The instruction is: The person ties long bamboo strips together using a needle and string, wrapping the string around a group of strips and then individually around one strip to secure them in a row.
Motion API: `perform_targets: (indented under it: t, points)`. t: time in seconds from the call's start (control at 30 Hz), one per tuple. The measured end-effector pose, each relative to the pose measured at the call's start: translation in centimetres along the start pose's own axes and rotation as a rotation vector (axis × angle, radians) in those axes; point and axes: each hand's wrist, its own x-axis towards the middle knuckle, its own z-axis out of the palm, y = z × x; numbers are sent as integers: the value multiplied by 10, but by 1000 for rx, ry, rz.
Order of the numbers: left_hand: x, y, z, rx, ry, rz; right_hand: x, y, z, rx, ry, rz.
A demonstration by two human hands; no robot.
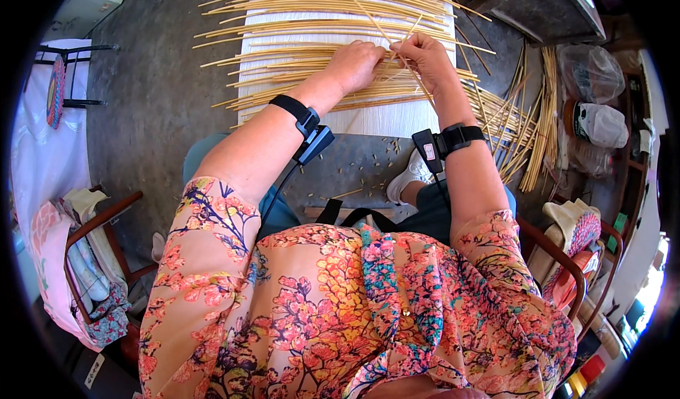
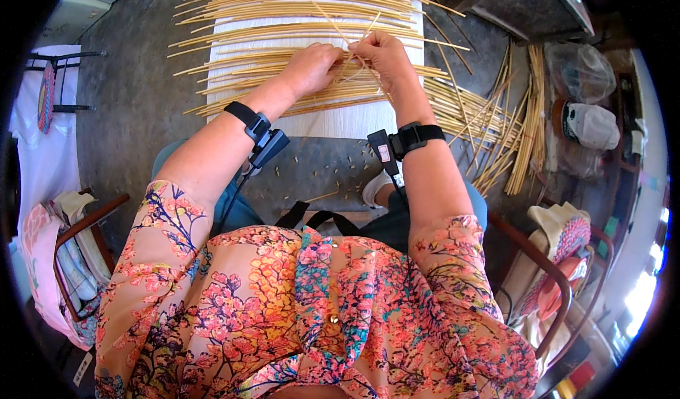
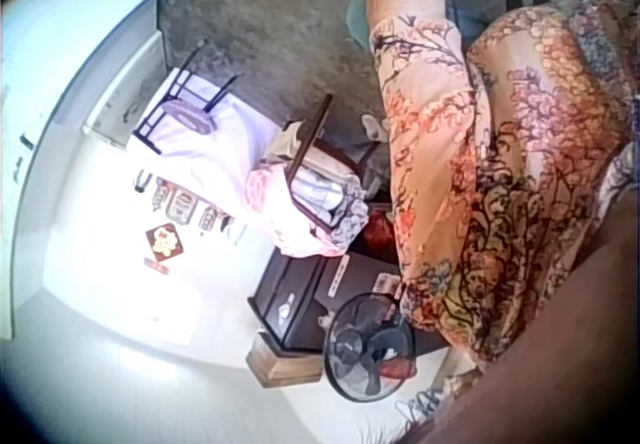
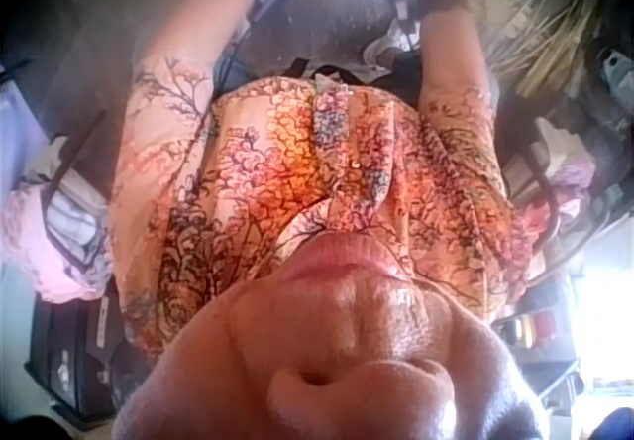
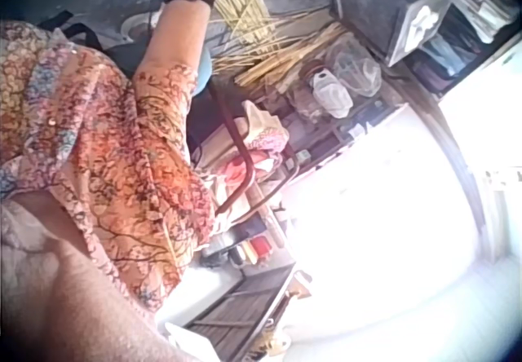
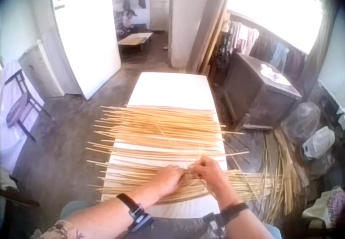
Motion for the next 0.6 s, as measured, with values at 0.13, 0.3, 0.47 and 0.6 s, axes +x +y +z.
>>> perform_targets:
  t: [0.13, 0.3, 0.47, 0.6]
  points:
    - [-2, 9, -6, -13, -23, -62, -10, -10, 1, 37, 17, 42]
    - [1, 10, -8, 23, -105, -89, -29, -41, -1, -352, -87, -85]
    - [-3, -2, 7, 1, 45, -15, -81, -104, -8, -201, 49, -341]
    - [-4, 2, 6, 18, 49, -27, -124, -148, -40, 37, 135, -608]
